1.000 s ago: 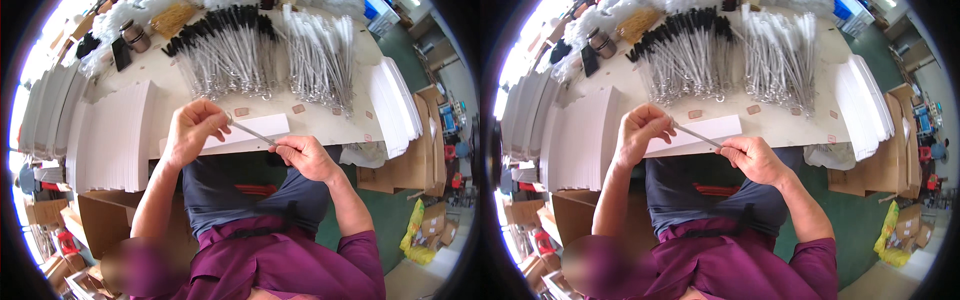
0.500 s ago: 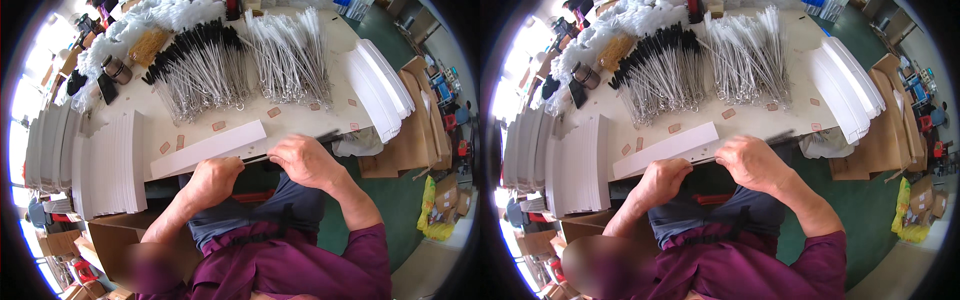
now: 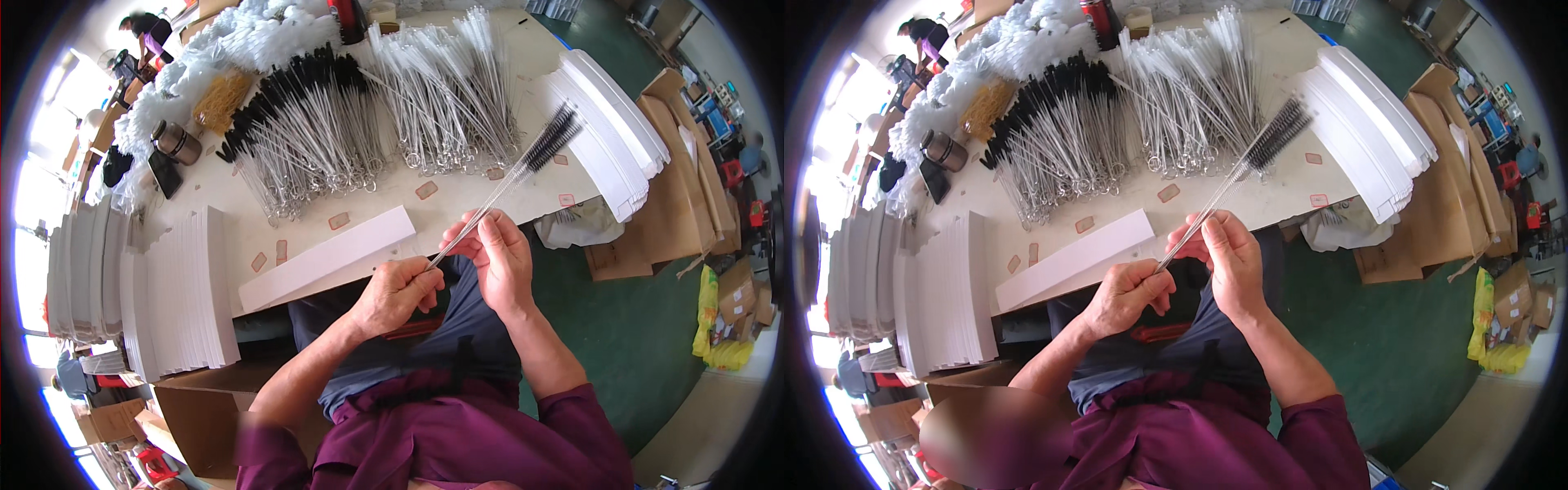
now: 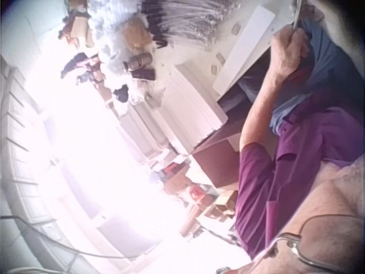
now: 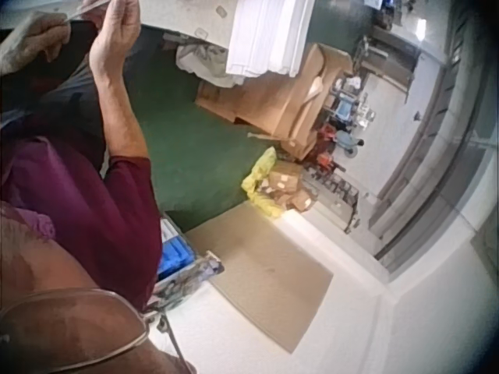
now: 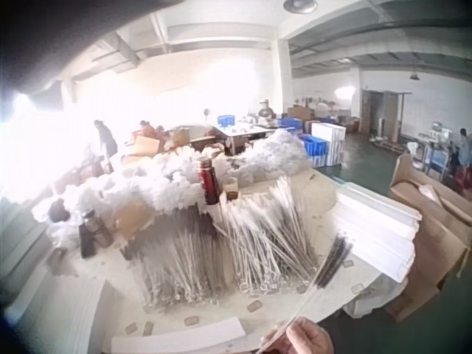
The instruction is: Manually assembling white cardboard sleeves and inserting bundles of hygiene brushes into them.
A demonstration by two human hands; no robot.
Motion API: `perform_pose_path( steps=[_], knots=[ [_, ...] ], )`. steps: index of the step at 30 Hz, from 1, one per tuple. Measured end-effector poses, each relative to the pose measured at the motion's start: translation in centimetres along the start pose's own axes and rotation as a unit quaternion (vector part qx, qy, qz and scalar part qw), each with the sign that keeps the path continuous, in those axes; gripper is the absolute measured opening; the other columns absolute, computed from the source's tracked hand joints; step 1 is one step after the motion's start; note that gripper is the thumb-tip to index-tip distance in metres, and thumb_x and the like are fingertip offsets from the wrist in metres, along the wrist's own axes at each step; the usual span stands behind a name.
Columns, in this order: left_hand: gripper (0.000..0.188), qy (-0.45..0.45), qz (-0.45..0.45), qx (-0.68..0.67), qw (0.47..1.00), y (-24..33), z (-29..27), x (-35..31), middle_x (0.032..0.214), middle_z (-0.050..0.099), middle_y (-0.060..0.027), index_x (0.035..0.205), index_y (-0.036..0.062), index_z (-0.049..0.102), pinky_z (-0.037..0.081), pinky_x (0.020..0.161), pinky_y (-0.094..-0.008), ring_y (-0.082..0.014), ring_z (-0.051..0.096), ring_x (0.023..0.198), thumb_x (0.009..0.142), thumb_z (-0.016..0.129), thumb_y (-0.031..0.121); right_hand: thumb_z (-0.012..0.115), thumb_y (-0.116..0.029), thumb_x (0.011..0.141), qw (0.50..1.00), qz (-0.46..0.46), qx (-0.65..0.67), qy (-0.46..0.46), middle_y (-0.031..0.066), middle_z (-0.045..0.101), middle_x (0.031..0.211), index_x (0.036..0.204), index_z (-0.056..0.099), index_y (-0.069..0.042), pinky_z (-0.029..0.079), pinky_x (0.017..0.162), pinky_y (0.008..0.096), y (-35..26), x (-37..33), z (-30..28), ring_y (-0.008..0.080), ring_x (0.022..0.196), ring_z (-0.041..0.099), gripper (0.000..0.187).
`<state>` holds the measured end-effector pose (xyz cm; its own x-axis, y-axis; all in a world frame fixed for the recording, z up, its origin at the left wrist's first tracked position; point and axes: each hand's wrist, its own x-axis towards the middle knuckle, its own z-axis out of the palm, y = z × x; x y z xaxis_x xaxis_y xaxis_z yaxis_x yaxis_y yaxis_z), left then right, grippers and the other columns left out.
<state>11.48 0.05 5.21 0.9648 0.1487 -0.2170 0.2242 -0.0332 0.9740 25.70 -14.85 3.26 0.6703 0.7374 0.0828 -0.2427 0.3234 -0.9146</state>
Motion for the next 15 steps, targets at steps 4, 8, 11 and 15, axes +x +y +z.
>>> perform_pose_path(
  steps=[4, 8, 11, 15],
  knots=[
    [0.031, -0.057, -0.034, -0.037, 0.997, -0.1, 0.8, 1.6, 0.077, 0.068, -0.0042, 0.097, -0.0009, 0.066, 0.055, 0.069, -0.0268, -0.0113, 0.068, 0.074, 0.111, 0.054, 0.024, 0.042, -0.032, 0.114, 0.99, -0.024, 0.131, 0.037, 0.0191, 0.071, 0.107, 0.131, 0.056, 0.004, 0.059, 0.09, 0.0399, -0.9, 0.5, 1.2, 0.0267, 0.095, 0.072, 0.042],
    [0.033, -0.054, -0.04, -0.035, 0.997, -0.3, 2.1, 2.7, 0.071, 0.065, -0.0027, 0.09, -0.0002, 0.064, 0.053, 0.064, -0.028, -0.0105, 0.064, 0.066, 0.11, 0.055, 0.025, 0.046, -0.029, 0.113, 0.983, 0.03, 0.175, 0.038, 0.0093, 0.063, 0.089, 0.127, 0.058, 0.001, 0.059, 0.078, 0.0417, -0.4, 0.9, 0.1, 0.0242, 0.076, 0.067, 0.036],
    [0.035, -0.042, -0.04, -0.067, 0.996, -0.8, 3.4, 3.2, 0.069, 0.063, -0.0031, 0.089, 0.0001, 0.064, 0.052, 0.064, -0.0293, -0.0111, 0.063, 0.067, 0.109, 0.057, 0.028, 0.047, -0.031, 0.113, 0.975, 0.038, 0.197, 0.094, 0.0021, 0.052, 0.077, 0.122, 0.06, -0.003, 0.054, 0.062, 0.0379, -0.7, 1.3, -0.6, 0.0169, 0.065, 0.056, 0.033],
    [0.039, -0.036, 0.007, 0.082, 0.996, -1.4, 4.4, 4.1, 0.068, 0.061, -0.0088, 0.087, 0.0002, 0.065, 0.049, 0.063, -0.0345, -0.0142, 0.058, 0.066, 0.108, 0.06, 0.033, 0.05, -0.033, 0.112, 0.969, 0.013, 0.201, 0.142, -0.0014, 0.048, 0.074, 0.116, 0.063, -0.006, 0.046, 0.053, 0.0317, -1.6, 2.5, -2.4, 0.0125, 0.061, 0.049, 0.03]
  ],
)
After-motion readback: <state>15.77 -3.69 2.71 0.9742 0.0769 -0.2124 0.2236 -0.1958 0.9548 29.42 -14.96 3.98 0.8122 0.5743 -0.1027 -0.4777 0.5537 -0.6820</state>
